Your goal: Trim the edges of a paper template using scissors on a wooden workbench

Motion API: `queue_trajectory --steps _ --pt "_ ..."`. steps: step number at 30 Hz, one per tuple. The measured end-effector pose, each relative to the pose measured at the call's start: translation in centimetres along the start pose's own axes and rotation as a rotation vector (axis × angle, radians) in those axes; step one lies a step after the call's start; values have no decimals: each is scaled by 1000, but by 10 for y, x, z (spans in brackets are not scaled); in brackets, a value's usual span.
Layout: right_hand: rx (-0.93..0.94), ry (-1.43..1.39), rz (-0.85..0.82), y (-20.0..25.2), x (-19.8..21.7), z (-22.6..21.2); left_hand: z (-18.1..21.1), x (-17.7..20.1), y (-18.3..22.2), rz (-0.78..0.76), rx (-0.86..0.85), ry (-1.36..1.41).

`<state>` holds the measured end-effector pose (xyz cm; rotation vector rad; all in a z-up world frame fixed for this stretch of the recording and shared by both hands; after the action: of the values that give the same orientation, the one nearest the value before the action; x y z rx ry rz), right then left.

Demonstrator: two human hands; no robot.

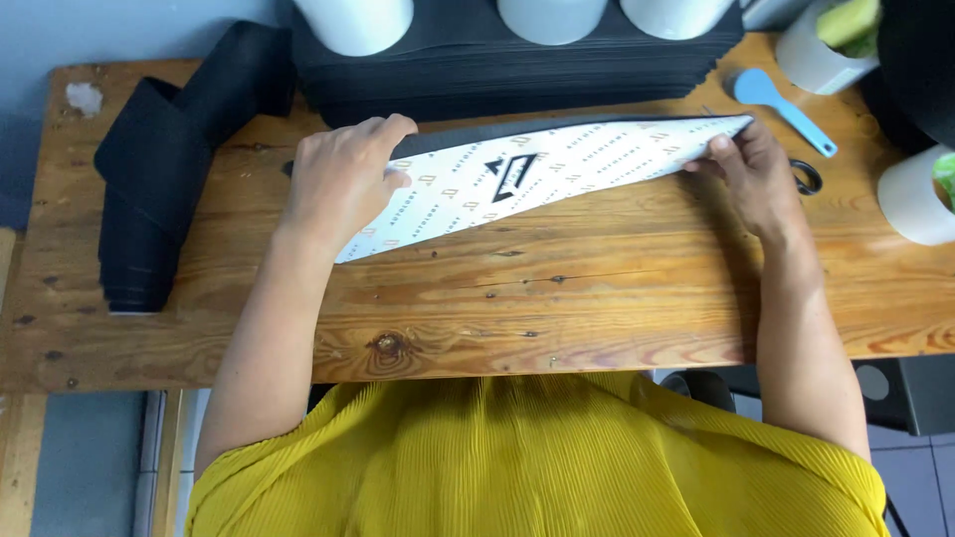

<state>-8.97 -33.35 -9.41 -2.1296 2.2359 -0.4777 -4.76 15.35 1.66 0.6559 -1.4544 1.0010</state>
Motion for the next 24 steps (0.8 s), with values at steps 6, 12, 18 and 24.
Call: queue_trajectory --steps 6,12,18,24 --pt "38 -49 -47 -2 13 10 -29 9 26 -75 156 269" --pt "62 -31 40 -3 24 12 -54 -7 30 162 243 714" --pt "53 18 3 -2 31 24 -73 -59 21 416 223 834" --pt "86 171 37 3 45 20 -71 -74 20 340 307 911"
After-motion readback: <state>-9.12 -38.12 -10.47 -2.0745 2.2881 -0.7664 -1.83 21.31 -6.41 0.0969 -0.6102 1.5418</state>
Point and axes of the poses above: each hand's wrist, its own y-axis away from the middle knuckle, its own x-axis out of the back of the hand, z = x × y, the point moved 1 cm from there along -y, towards the middle knuckle, and after that the axes turned 6 degrees about x, right-handed, at the moved point
